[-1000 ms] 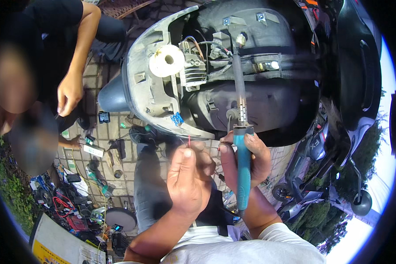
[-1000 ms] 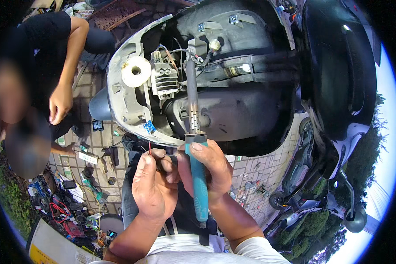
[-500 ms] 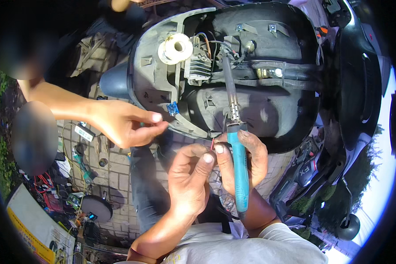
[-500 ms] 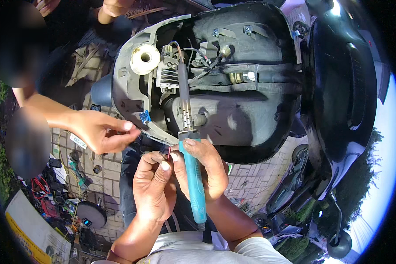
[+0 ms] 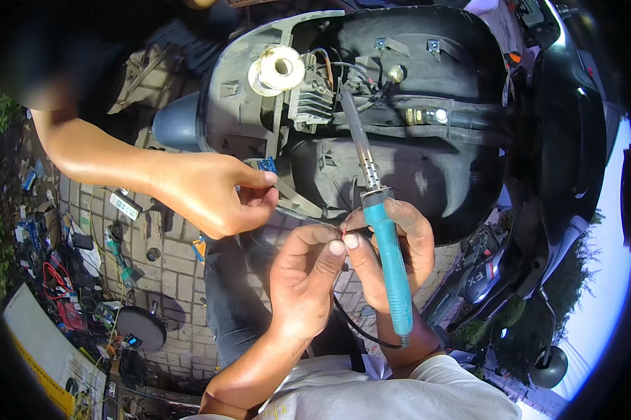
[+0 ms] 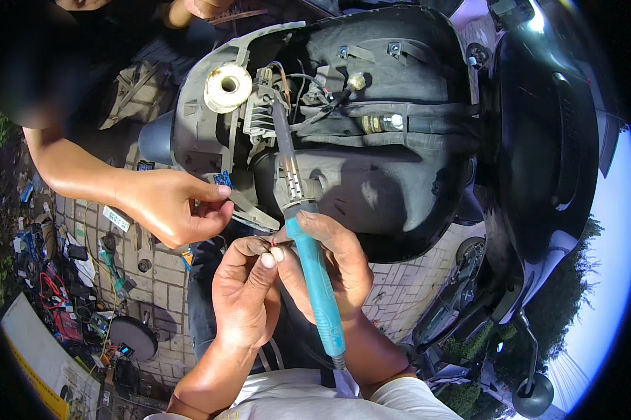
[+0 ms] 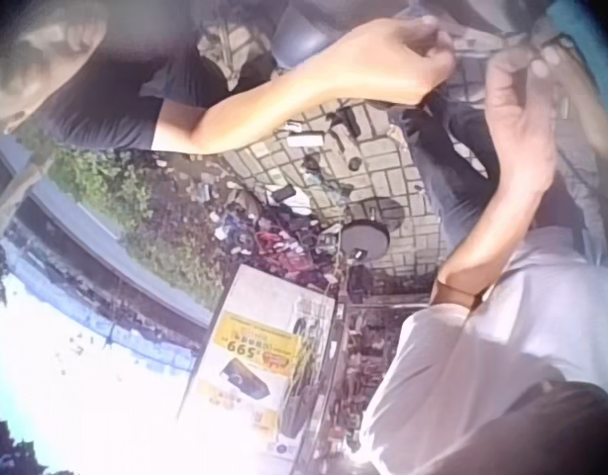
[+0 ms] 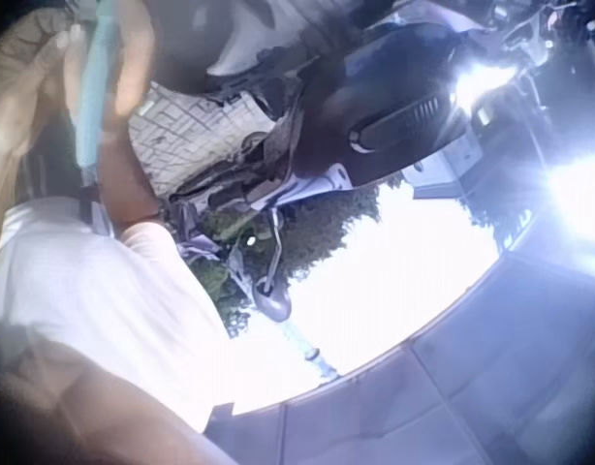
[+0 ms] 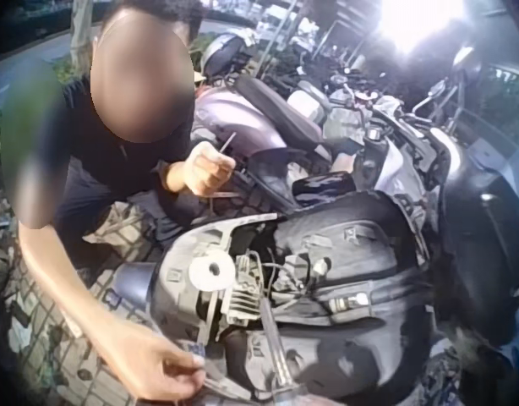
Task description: The person plugs in a soldering iron and then sits on the ground to solder wires and a small circuit board. Another person assists by holding the wires and components steady during the process.
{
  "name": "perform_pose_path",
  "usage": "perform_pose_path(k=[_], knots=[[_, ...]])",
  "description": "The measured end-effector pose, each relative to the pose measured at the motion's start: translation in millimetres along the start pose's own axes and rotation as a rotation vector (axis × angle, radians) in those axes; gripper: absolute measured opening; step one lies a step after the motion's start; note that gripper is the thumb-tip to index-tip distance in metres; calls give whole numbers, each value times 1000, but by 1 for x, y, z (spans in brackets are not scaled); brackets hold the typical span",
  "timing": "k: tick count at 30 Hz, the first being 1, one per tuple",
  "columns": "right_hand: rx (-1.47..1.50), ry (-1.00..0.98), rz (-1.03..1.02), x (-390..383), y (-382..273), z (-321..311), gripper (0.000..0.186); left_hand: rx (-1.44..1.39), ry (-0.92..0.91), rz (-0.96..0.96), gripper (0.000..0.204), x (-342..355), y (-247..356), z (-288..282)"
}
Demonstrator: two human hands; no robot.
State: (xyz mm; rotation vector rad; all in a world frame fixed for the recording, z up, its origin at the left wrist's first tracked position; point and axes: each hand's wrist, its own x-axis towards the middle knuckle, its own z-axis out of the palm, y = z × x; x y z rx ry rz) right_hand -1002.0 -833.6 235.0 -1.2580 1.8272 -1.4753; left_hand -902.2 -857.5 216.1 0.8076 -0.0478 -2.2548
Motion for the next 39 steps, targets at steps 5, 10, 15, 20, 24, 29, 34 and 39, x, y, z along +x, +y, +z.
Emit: perform_pose_path(k=[5, 10, 15, 20, 24, 29, 34, 39], knots=[[85, 38, 38, 1, -3, -2, 56, 216, -52, 73, 9, 3, -2, 0], [23, 36, 20, -1, -2, -8, 56, 287, -81, 95, 8, 5, -4, -3], [-40, 68, -113, -7, 4, -10, 53, 63, -35, 35, 8, 1, -10, 4], [-45, 129, -259, -10, 15, -7, 56, 30, -36, 92, 11, 1, -19, 13], [-23, 194, -273, -7, 14, -5, 55, 124, -25, 165, 11, 1, -27, 10], [40, 278, -206, -6, 13, -2, 54, 155, -29, 123, 14, -1, -20, 15], [9, 188, -223, -9, 15, -6, 56, 211, -57, 101, 17, 5, -14, 13], [99, 187, -180, -7, 11, -8, 50, 396, -98, 316, 15, 11, -12, 8]])
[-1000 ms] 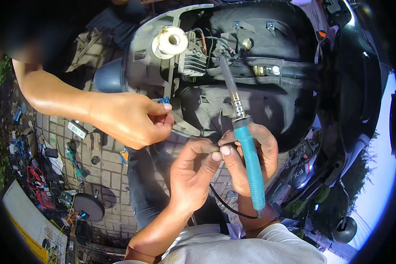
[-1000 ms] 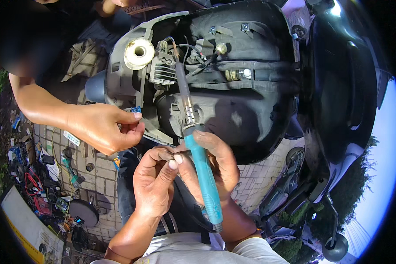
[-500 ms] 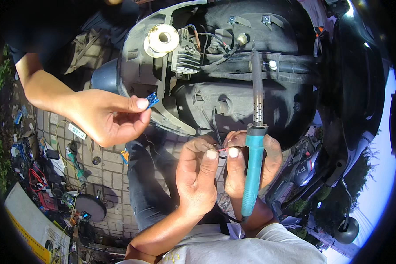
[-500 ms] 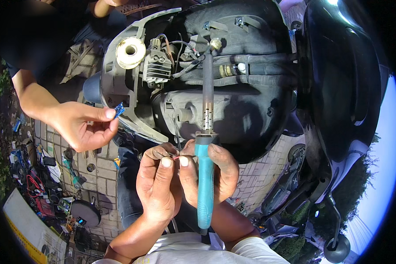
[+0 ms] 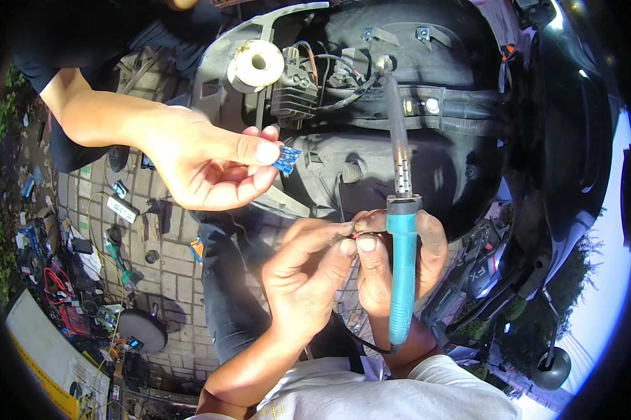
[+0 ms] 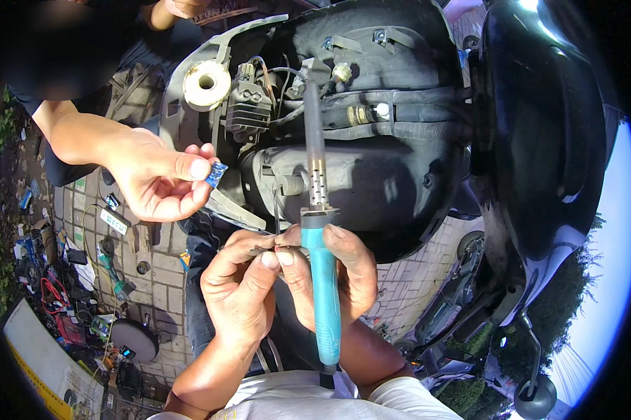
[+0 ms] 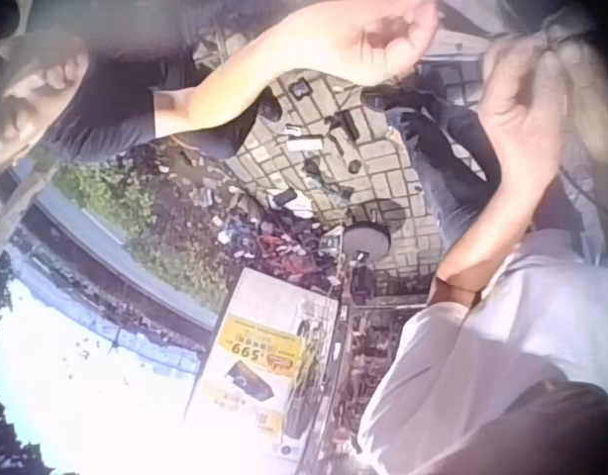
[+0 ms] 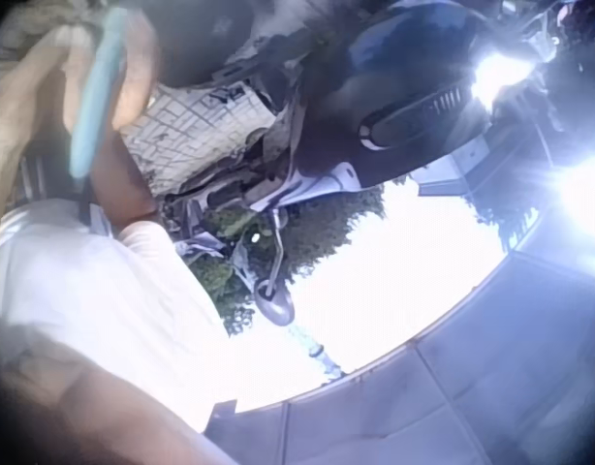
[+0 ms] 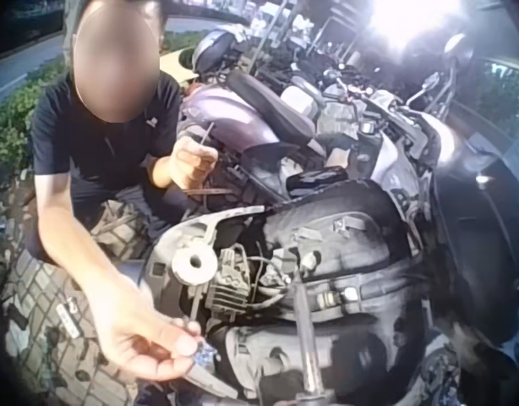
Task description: The person plugs in a soldering iron and then sits on the ground to solder wires and a small circuit board. Another person assists by holding the wires and components steady during the process.
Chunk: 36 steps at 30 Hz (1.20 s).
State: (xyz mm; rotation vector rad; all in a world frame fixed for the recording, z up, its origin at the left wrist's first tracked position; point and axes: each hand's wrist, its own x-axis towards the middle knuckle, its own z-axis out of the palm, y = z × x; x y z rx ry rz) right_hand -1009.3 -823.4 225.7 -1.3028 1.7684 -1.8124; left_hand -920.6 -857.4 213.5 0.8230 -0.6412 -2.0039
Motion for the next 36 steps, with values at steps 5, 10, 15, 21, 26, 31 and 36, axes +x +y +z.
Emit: perform_pose_path(k=[5, 10, 15, 21, 26, 31, 36], knots=[[18, -27, 4, 3, -3, -1, 48, 118, -8, 60, 20, 2, 2, -4], [16, -68, 16, 5, -5, -6, 47, 237, -46, 105, 17, 5, 14, -5], [-20, -74, 54, 8, -14, -8, 46, 230, -112, 99, 13, 11, 17, -4], [25, -65, 50, 2, -19, -10, 43, 211, -94, 25, 9, 9, 22, -1], [-39, -82, 3, 4, -16, -9, 46, 346, -116, 131, 10, 12, 21, -6], [-24, -118, -4, 8, -16, -11, 49, 428, -137, 185, 12, 13, 23, -6], [23, -73, 19, 9, -19, -7, 51, 466, -149, 221, 14, 11, 21, -6]])
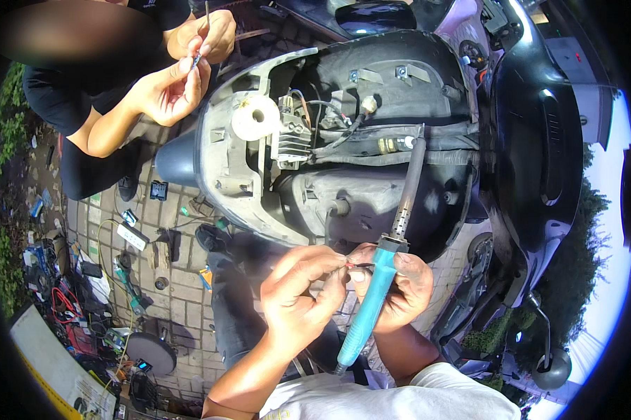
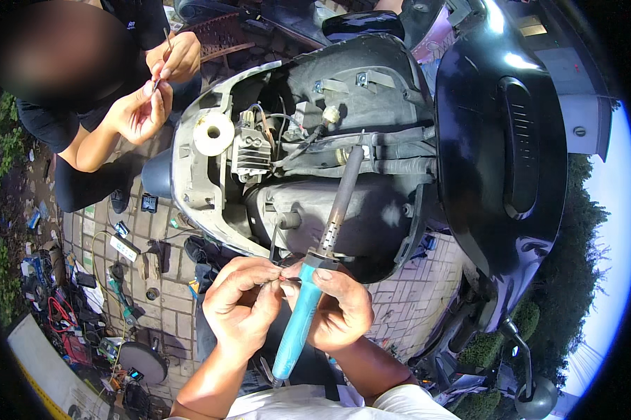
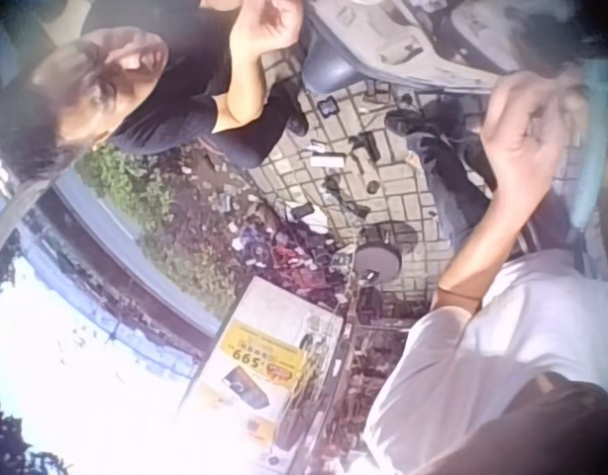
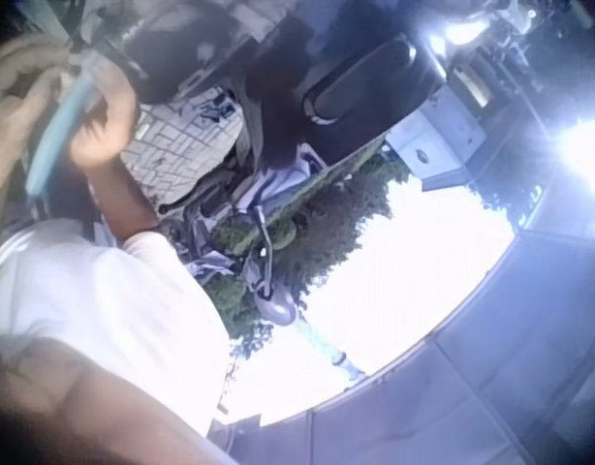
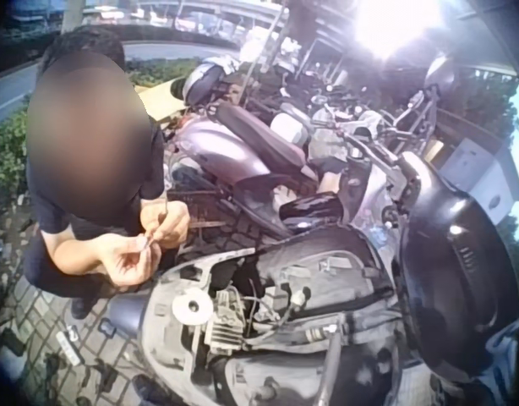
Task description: The person plugs in a soldering iron and then sits on the ground to solder wires and a small circuit board. Another person assists by holding the wires and components steady during the process.
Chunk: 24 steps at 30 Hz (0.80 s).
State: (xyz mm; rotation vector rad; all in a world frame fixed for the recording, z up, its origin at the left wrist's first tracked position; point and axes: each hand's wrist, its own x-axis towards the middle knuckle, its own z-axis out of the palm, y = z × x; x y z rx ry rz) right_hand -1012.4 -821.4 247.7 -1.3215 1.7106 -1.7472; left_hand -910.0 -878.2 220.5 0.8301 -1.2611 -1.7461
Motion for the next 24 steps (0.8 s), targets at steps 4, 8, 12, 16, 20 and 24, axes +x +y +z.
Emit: perform_pose_path(k=[4, 8, 12, 16, 20, 24], knots=[[-4, -25, -16, -1, 3, -3, 49, -44, -16, -23, 13, 1, 3, 0], [51, -9, 24, -3, 4, -3, 45, -133, -43, -123, 13, 5, 7, -1], [539, 109, 498, -6, -7, -4, 26, -169, -32, -128, 13, 3, 7, -2], [675, 159, 585, -5, -11, -7, 25, -150, -33, -102, 11, 4, 5, -2], [176, -4, 136, -5, 0, -1, 37, -170, -31, -123, 10, 4, 6, -2], [201, 33, 121, -6, 3, -8, 36, -195, 13, -96, 9, 3, 2, -1]])
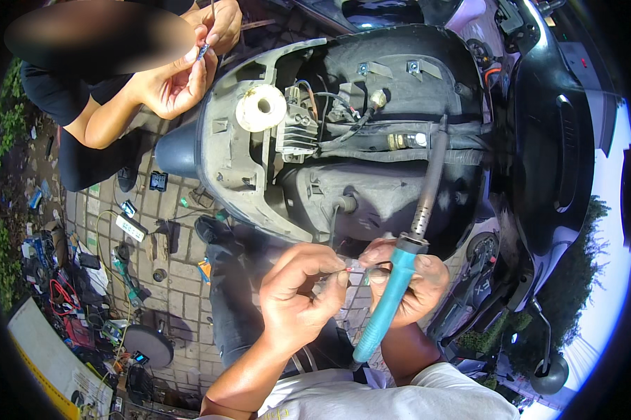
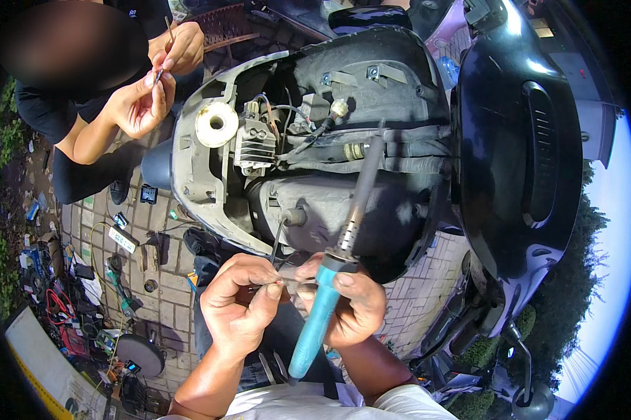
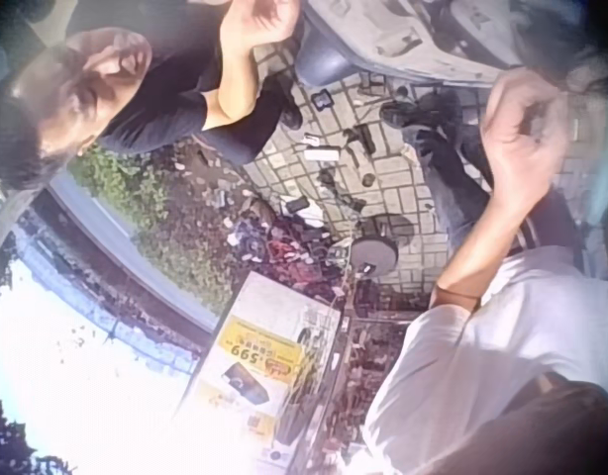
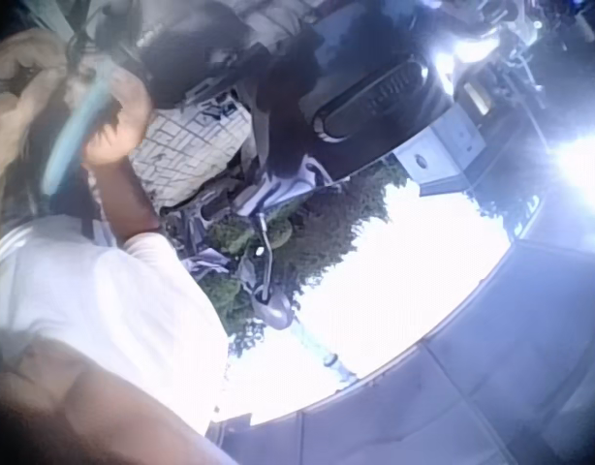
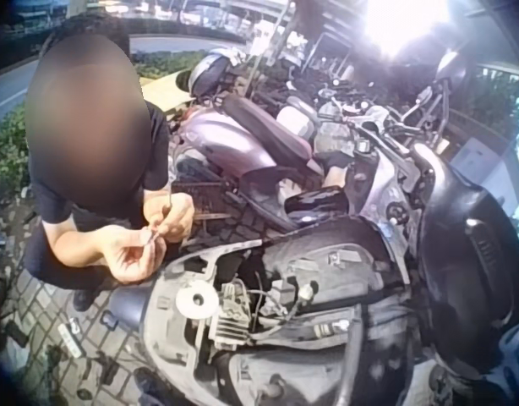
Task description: The person plugs in a soldering iron and then sits on the ground to solder wires and a small circuit board. Another person assists by holding the wires and components steady during the process.
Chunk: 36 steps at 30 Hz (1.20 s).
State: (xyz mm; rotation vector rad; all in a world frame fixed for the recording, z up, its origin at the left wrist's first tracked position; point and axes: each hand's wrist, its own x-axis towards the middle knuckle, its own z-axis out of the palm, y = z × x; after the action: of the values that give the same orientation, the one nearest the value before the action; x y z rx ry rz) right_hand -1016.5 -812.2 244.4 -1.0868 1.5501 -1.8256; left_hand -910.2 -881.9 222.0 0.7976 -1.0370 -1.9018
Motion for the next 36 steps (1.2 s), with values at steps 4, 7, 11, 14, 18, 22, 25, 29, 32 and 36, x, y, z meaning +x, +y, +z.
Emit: perform_pose_path(k=[4, 7, 11, 14, 18, 22, 25, 29, 32, 36], knots=[[-67, -41, -262, 0, 15, -7, 43, -84, 65, -90, 7, -3, -1, 0], [-95, -63, -344, 3, 15, 0, 55, -95, 57, -121, 2, -7, -7, -6], [-219, 17, -380, 0, 8, -8, 62, -328, 59, -256, 4, -2, -2, 6], [-204, 72, -373, -4, 14, 1, 65, -355, 124, -275, 5, -6, 4, -4], [-349, 92, -408, 1, 3, -2, 53, -350, 141, -316, 6, -3, 3, -7], [-412, 92, -350, -2, -9, -7, 47, -393, 186, -335, 6, -3, 1, -10], [-198, 115, -122, -27, -19, -32, 47, -513, 238, -381, 4, -2, 1, -7], [353, -4, 290, -35, -41, -67, 51, -565, 293, -411, 5, 4, 3, -8], [352, 159, 143, -42, -43, -48, 46, -621, 345, -468, 6, 9, 6, -7], [124, 152, -18, -26, -48, -24, 31, -706, 367, -492, 7, 11, 6, -11]])
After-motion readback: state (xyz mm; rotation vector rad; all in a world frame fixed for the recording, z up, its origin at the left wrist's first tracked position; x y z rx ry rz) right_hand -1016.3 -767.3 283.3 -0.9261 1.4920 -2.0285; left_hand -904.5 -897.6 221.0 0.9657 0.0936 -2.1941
